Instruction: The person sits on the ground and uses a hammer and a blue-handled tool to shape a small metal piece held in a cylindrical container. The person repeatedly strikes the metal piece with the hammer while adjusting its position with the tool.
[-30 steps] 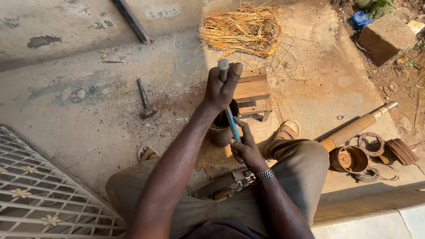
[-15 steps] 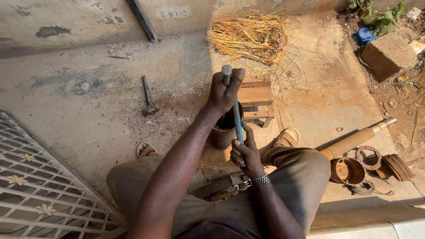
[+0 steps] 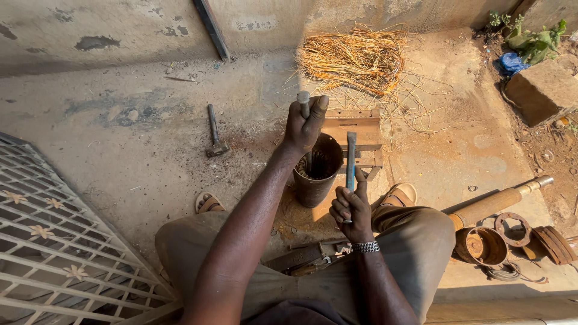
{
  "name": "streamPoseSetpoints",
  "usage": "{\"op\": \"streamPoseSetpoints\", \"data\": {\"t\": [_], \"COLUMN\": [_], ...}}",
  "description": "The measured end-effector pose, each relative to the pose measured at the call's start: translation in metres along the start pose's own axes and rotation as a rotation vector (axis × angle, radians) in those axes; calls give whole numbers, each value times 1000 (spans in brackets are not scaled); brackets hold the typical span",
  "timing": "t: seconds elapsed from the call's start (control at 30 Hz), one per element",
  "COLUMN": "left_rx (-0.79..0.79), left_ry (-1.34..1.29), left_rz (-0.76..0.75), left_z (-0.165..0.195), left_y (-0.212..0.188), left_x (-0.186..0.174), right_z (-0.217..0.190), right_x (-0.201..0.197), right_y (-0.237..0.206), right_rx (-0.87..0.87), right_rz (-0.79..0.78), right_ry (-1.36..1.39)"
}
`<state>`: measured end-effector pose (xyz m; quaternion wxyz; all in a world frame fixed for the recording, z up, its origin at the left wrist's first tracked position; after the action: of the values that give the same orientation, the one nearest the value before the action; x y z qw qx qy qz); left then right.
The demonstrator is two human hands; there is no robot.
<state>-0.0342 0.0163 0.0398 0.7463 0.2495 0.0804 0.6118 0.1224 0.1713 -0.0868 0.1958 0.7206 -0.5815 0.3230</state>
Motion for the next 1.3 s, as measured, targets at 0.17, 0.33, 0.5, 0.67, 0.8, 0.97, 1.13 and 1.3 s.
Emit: {"op": "streamPoseSetpoints", "data": {"t": [0.17, 0.33, 0.5, 0.67, 0.8, 0.97, 1.13, 1.3], "left_rx": [33, -47, -82, -10, 52, -29, -2, -70], "left_ry": [12, 17, 56, 80, 183, 103, 116, 112], "left_rz": [5, -174, -57, -105, -83, -46, -289, -211], "left_z": [-6, -9, -13, -21, -23, -31, -37, -36], "left_y": [5, -6, -2, -11, -16, -15, -12, -12], "left_x": [6, 18, 14, 30, 28, 24, 38, 34], "right_z": [-2, 6, 8, 8, 9, 13, 15, 16], "right_x": [-14, -11, -15, -25, -32, -37, -39, -36], "right_y": [2, 1, 2, 4, 4, 4, 4, 3], "right_rx": [-82, -51, -49, -53, -44, -10, -13, -10], "right_rz": [-59, -7, 42, 102, 160, 235, 255, 235], "right_ry": [242, 171, 215, 216, 201, 233, 212, 182]}}
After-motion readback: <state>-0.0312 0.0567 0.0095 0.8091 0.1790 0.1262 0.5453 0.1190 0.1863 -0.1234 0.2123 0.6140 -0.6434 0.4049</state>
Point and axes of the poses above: each hand's wrist, its own y-axis towards the middle knuckle, its own x-axis out of the palm, z = x × y, the point moved 3 cm from there along y, towards the middle knuckle, and after that the axes turned 12 degrees about -y, right-handed, at the moved point
